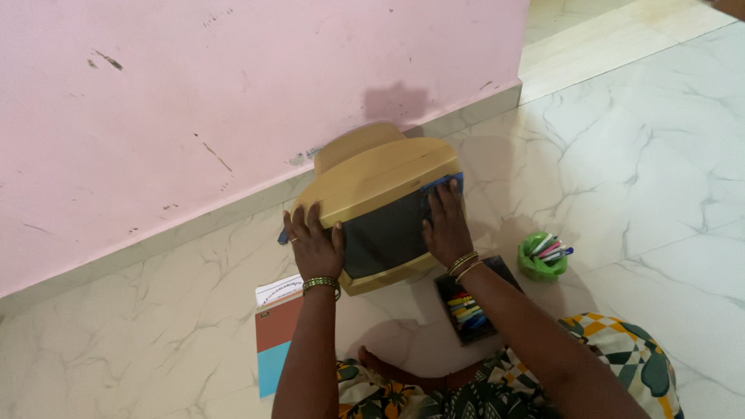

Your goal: The person sits on the floor and wipes the screen and casing of a beige CRT monitor with a blue cloth. They then open a small black box containing pens and markers, remove the items, and place them on the floor before picking up a green pen holder.

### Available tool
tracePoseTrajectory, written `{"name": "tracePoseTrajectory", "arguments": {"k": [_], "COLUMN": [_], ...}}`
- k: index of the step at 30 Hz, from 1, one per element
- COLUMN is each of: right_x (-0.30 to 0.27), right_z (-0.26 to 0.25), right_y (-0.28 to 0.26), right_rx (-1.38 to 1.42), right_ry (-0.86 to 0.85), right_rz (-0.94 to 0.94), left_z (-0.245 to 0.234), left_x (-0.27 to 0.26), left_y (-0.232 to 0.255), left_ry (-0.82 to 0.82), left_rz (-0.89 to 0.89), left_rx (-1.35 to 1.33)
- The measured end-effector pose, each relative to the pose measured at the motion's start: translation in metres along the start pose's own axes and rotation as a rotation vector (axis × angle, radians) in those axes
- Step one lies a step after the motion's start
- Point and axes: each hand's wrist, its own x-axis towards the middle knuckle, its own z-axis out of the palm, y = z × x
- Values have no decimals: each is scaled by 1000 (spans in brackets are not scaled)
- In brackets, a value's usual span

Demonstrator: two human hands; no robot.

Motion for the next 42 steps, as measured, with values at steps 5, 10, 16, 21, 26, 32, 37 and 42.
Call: {"name": "tracePoseTrajectory", "arguments": {"k": [5, 10, 16, 21, 26, 32, 37, 42], "right_x": [-7, -8, -8, -6, 4, 17, 23, 18], "right_z": [15, 21, 28, 32, 36, 51, 65, 67], "right_y": [3, 3, 1, -8, -39, -99, -136, -137], "right_rx": [-30, -105, -145, -212, -259, -329, -268, -200], "right_ry": [-64, -29, -194, -261, -413, -364, -482, -461], "right_rz": [-174, -239, -204, -317, -420, -621, -646, -612], "left_z": [-1, -3, -5, -7, -10, -10, -9, -11], "left_x": [1, 1, 2, 3, 4, 3, 4, 3], "left_y": [0, 2, 0, -10, -17, -18, -20, -17], "left_ry": [3, -5, -27, -69, -111, -128, -116, -115], "left_rz": [-13, -6, -10, 6, 2, -22, 0, -9], "left_rx": [-34, -26, -45, -130, -230, -298, -274, -243]}}
